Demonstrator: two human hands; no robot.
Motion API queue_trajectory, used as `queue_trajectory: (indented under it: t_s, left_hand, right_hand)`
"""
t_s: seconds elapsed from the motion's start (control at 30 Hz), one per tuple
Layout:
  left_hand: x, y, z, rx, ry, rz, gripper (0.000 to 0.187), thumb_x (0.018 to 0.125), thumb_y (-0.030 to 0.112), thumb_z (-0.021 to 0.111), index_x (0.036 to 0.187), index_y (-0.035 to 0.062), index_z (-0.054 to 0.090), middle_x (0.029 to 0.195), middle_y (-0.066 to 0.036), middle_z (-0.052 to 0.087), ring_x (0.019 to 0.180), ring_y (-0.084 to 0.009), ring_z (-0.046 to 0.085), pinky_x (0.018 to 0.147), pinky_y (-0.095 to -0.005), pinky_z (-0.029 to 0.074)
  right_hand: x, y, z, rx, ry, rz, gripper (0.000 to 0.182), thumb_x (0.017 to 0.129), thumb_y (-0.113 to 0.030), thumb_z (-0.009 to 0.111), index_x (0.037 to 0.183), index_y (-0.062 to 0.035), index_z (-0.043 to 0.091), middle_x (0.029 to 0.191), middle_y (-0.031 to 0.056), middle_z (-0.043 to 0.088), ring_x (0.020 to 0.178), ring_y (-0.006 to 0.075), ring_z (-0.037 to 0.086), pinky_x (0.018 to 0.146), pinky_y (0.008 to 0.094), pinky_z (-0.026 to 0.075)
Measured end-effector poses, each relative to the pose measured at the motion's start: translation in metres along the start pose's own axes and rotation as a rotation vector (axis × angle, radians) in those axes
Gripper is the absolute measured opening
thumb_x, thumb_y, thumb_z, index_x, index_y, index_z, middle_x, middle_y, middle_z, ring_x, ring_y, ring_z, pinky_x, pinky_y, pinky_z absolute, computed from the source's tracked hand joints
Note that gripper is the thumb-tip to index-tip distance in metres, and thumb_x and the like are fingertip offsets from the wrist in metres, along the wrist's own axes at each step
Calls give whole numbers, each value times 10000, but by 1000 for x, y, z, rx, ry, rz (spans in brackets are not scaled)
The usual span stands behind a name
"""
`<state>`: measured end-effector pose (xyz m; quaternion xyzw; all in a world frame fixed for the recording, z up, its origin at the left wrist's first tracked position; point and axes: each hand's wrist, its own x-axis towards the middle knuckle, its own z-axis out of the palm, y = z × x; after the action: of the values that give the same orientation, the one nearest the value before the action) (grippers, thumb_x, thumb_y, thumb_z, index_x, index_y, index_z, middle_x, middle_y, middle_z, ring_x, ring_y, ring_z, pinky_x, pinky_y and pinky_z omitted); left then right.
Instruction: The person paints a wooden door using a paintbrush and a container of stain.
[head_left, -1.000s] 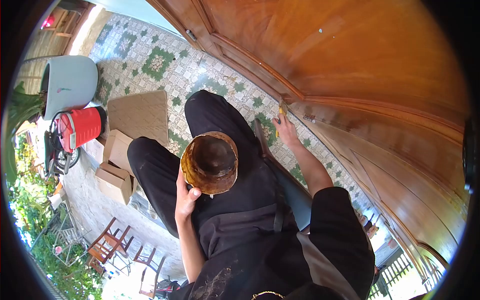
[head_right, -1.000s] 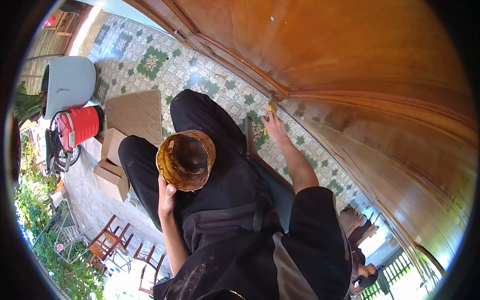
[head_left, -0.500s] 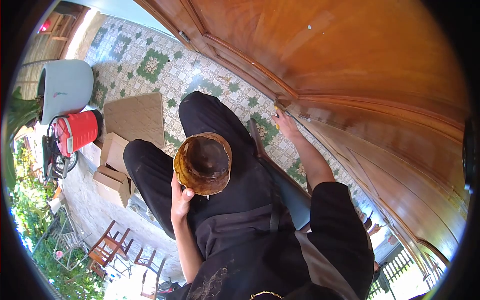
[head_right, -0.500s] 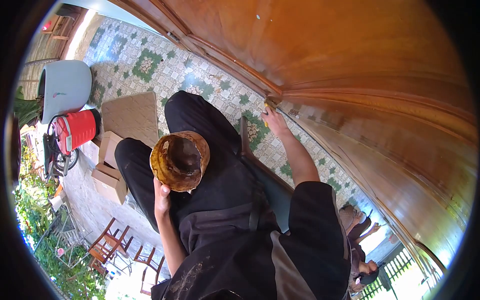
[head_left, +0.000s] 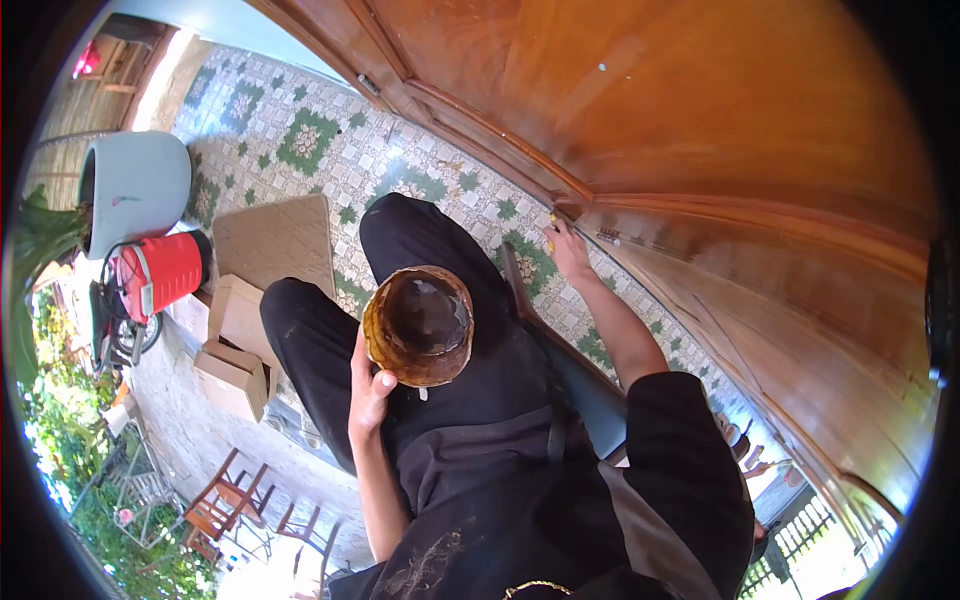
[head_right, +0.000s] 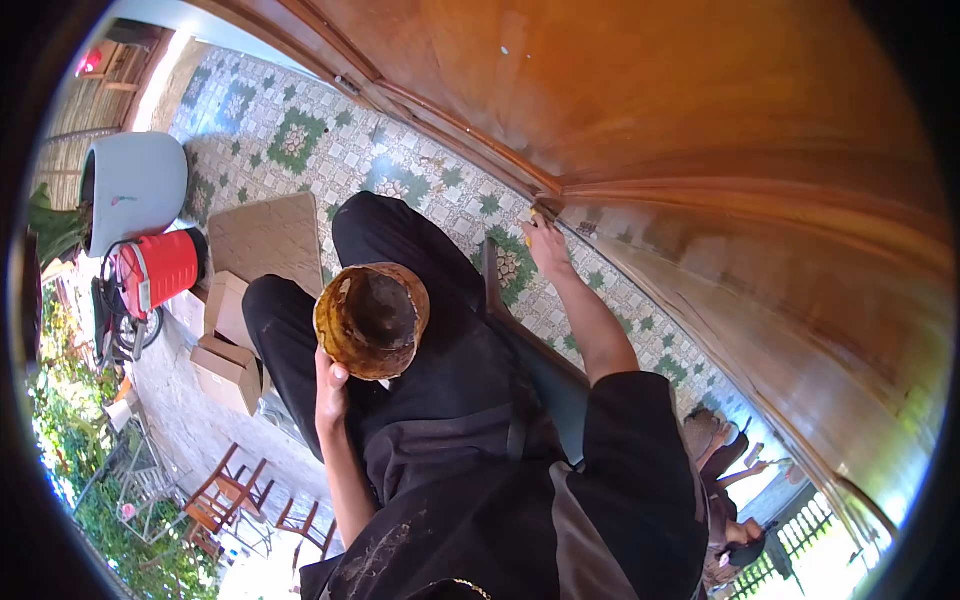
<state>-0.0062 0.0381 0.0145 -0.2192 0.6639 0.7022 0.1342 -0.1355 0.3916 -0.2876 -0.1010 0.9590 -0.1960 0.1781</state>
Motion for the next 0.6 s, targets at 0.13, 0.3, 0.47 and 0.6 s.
queue_trajectory:
  t_s: [0.13,0.3,0.47,0.6]
  left_hand:
    - [9,6,5,29,-48,65,1198,715,732,747,1535,-30,322,1473,-143,469,1376,-247,430,1158,-374,306]
    - [23,-22,-12,-48,-170,107,1122,787,647,751,1552,-27,283,1397,-157,523,1220,-248,569,1057,-368,434]
    - [27,-9,0,-169,-280,166,1014,851,495,763,1567,-2,246,1184,-119,589,766,-159,623,679,-293,533]
    - [30,-17,-5,-201,-291,208,940,883,385,757,1583,42,232,1203,-133,579,704,-148,613,596,-278,534]
  right_hand:
    - [-32,-10,-26,-14,107,41,258,886,-60,609,1124,-123,687,1221,154,592,1006,396,658,862,486,534]
    - [-51,-62,-77,256,370,145,157,969,-169,610,1068,-79,692,1081,122,668,950,390,657,826,459,540]
    - [-69,-130,-163,484,583,45,194,971,-219,645,1030,-40,694,1067,116,715,951,355,690,828,383,543]
    - [-96,-183,-244,586,868,-198,104,944,-67,677,948,37,683,1042,153,729,915,267,722,804,326,552]
